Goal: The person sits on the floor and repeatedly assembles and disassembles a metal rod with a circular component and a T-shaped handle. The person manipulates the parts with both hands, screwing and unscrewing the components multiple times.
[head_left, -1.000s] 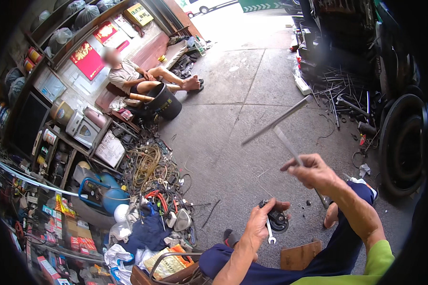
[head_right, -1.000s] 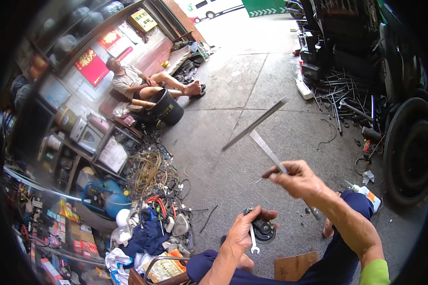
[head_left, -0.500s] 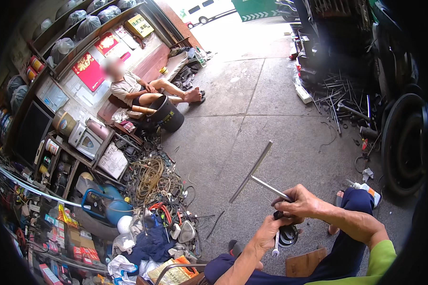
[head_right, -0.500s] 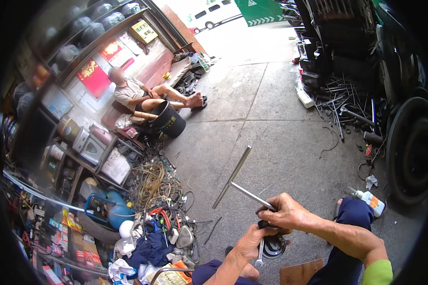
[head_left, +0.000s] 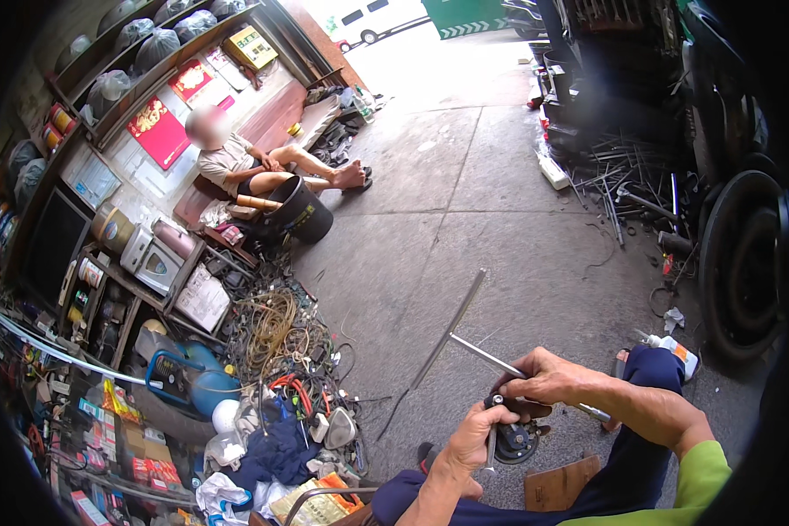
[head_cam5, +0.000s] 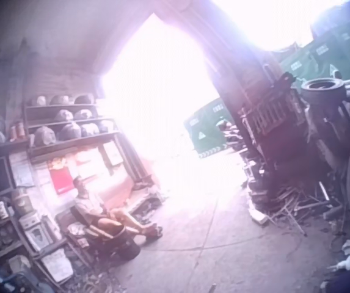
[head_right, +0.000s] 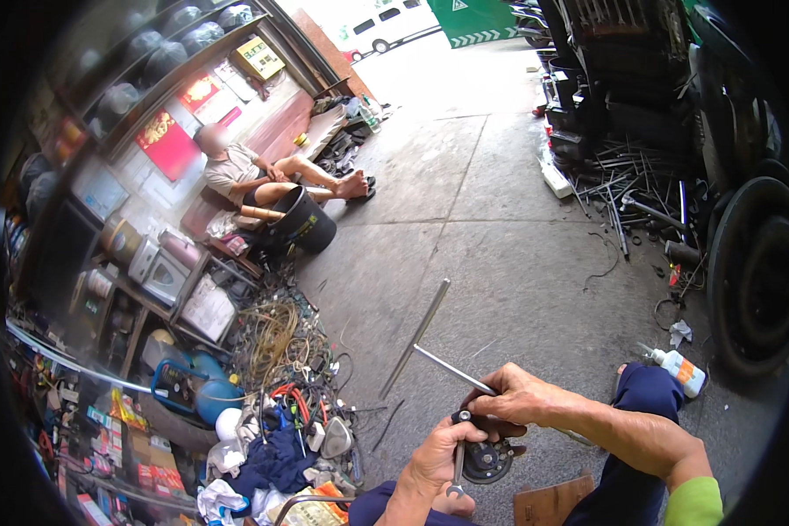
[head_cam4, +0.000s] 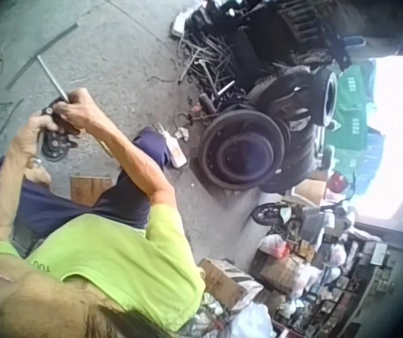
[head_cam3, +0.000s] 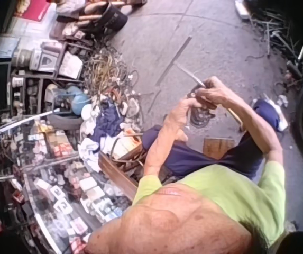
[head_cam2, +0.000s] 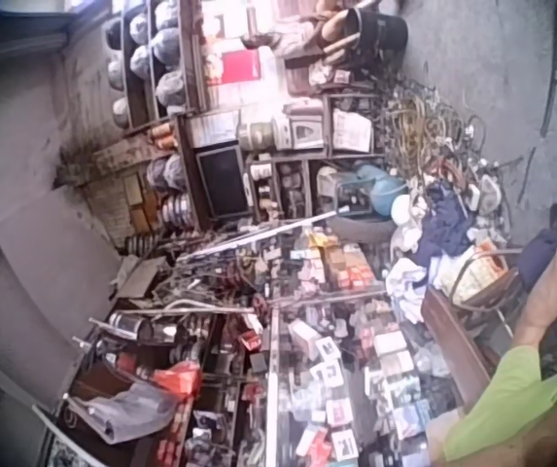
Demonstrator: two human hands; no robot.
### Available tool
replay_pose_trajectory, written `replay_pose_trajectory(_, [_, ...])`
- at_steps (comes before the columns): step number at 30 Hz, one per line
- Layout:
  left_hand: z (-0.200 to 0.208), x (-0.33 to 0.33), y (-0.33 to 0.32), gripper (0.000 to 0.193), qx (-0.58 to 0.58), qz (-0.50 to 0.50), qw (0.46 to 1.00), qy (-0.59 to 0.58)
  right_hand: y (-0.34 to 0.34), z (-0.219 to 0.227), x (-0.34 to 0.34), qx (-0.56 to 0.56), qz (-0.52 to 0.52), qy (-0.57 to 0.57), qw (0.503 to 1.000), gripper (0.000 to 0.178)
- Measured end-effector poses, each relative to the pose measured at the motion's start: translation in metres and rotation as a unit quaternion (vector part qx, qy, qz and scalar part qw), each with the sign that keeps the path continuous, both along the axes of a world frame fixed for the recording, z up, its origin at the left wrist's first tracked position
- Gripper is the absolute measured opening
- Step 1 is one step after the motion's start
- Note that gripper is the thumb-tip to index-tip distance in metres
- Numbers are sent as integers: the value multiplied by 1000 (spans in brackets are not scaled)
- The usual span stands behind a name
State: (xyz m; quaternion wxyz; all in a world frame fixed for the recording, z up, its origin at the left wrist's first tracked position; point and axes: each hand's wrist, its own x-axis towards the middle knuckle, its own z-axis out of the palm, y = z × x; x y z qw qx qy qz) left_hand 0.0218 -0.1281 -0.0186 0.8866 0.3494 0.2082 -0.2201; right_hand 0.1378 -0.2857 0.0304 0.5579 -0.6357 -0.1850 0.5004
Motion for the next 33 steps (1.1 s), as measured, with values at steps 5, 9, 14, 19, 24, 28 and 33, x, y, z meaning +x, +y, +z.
replay_pose_trajectory(5, [9,3,-9,22,-30,-12,999,1,-8,-6,3,11,49,-50,997,31])
replay_pose_trajectory(9, [-1,2,-9,24,-38,-15,999,24,-9,-5,2,-4,48,-86,995,33])
replay_pose_trajectory(14, [14,7,-12,42,-47,-45,998,-8,-10,-10,-1,17,-11,-32,999,26])
replay_pose_trajectory(19, [20,5,-13,41,-8,-53,998,-41,-7,-13,-1,33,-38,31,998,23])
replay_pose_trajectory(24, [10,5,-11,35,19,-48,998,-24,-9,-21,0,29,-43,79,995,23])
replay_pose_trajectory(28, [11,4,-14,29,34,-8,999,-34,-4,-15,-2,21,-59,65,996,21])
replay_pose_trajectory(33, [3,2,-20,25,23,64,994,-81,-1,-13,-4,23,-101,-8,995,20])
